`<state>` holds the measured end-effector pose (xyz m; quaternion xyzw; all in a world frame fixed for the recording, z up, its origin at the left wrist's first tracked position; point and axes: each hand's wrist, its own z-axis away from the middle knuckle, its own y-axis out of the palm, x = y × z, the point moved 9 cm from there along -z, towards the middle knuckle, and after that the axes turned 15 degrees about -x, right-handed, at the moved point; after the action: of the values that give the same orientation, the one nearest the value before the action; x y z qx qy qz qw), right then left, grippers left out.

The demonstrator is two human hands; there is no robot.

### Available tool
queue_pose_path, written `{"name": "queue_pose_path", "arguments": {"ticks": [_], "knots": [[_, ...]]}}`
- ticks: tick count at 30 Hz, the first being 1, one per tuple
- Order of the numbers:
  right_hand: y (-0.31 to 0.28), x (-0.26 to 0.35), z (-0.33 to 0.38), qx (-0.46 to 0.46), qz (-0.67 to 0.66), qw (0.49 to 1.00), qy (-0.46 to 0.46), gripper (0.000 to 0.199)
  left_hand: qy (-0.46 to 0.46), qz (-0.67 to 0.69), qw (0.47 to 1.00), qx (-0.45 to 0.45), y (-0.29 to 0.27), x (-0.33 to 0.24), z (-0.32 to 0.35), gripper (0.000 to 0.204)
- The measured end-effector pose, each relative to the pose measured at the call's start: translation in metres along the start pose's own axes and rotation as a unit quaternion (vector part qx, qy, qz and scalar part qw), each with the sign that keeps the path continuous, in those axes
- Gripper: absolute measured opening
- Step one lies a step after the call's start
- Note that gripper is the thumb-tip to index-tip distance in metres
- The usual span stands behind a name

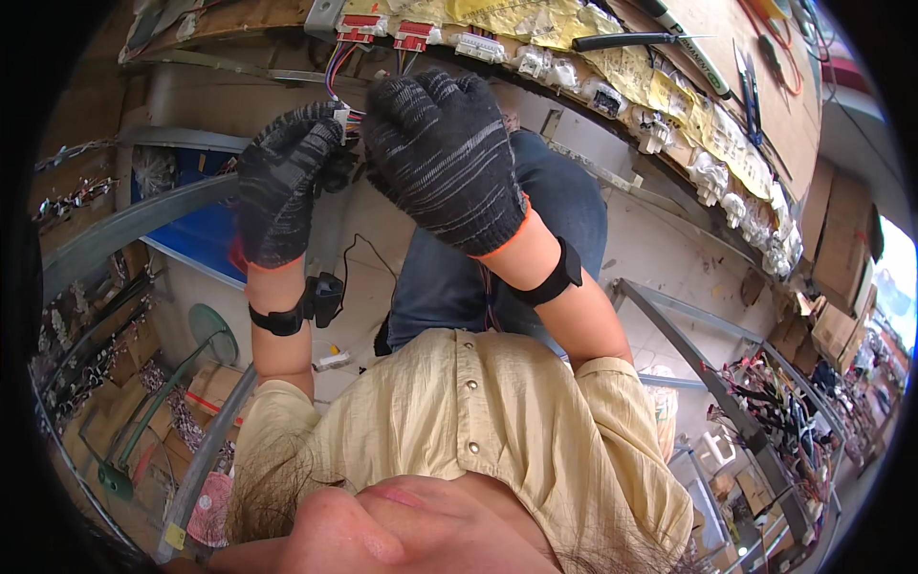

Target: Connecting and assembling electrical wire harnesses at a factory workbench.

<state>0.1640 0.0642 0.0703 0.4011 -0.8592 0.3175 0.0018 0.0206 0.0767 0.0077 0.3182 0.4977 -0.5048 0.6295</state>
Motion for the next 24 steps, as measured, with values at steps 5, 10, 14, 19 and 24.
{"name": "queue_pose_path", "arguments": {"ticks": [5,10,14,19,24], "knots": [[-0.002,-0.003,0.001,-0.002,-0.021,1.000,0.012,0.036,0.053,0.018,0.998,0.017,0.003,-0.005,0.004,0.028],[-0.005,-0.008,-0.001,-0.005,-0.077,0.997,0.030,0.035,0.058,0.039,0.991,0.111,0.006,-0.002,0.009,0.036],[-0.006,-0.019,0.002,-0.015,-0.164,0.986,0.033,0.032,0.064,-0.020,0.992,0.106,0.007,-0.003,0.009,0.042],[0.000,-0.024,-0.002,-0.006,-0.219,0.974,0.058,0.026,0.185,-0.085,0.975,0.083,0.005,-0.009,0.005,0.039],[0.001,-0.024,-0.004,0.015,-0.208,0.977,0.035,0.015,0.219,-0.115,0.966,0.072,0.008,0.000,-0.002,0.038]]}}
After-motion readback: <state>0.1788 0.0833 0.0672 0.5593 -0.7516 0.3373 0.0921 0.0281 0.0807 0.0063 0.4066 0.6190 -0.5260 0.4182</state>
